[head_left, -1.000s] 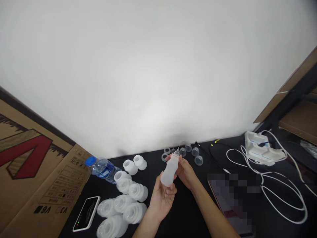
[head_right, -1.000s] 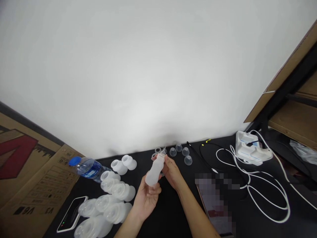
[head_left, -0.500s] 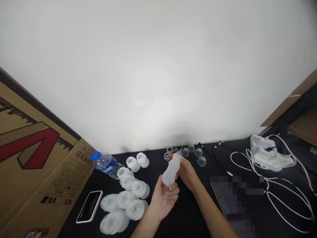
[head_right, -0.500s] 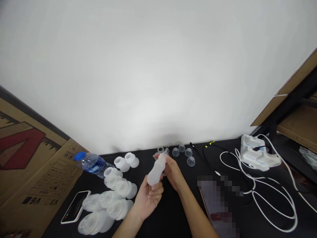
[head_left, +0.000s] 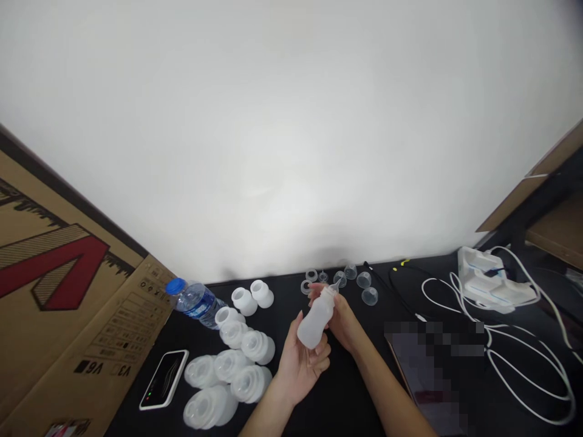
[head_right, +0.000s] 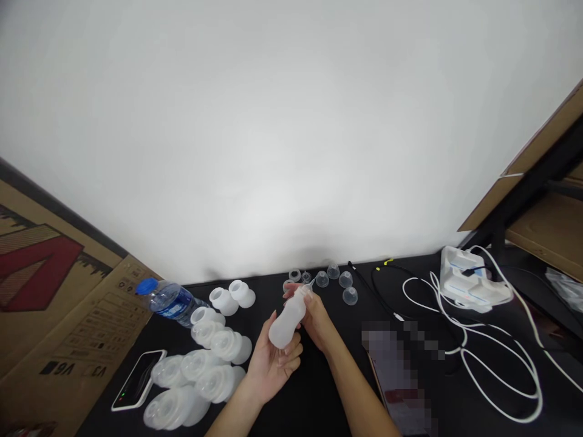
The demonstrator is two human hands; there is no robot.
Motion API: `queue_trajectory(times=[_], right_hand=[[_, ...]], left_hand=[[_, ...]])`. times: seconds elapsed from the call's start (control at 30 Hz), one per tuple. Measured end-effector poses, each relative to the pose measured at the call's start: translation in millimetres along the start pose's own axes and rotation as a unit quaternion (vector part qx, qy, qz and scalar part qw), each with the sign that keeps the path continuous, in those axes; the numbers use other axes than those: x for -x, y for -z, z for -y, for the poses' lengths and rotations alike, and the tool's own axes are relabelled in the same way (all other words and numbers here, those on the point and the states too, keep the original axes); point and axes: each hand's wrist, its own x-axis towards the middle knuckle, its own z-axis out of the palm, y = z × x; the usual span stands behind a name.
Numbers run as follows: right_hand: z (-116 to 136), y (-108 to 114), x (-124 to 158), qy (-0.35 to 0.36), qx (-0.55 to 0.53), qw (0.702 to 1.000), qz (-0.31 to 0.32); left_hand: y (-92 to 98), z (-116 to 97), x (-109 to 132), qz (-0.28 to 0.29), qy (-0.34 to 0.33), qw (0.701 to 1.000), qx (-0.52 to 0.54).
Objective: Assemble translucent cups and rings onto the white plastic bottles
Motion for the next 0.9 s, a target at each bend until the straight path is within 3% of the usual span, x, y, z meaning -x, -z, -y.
queue_trajectory(times=[0.2,0.37,0.53,0.9], right_hand=[[1,2,-6,0.008,0.008,0.996,-0.088],[7,2,-4,-0.02,0.002,0.999,-0.032],[8,0,1,-0.049,-0.035,0.998,0.024],[9,-6,4,-0.035,-0.05,0.997,0.041]], left_hand=[[1.1,2,-6,-0.031,-0.028,0.999,-0.006],[5.6,-2,-2,0.021,0.021,0.997,0.065],[10.0,-3,7,0.04,0.044,0.993,0.104],[9.9,1,4,0.038,0.017,0.998,0.037]])
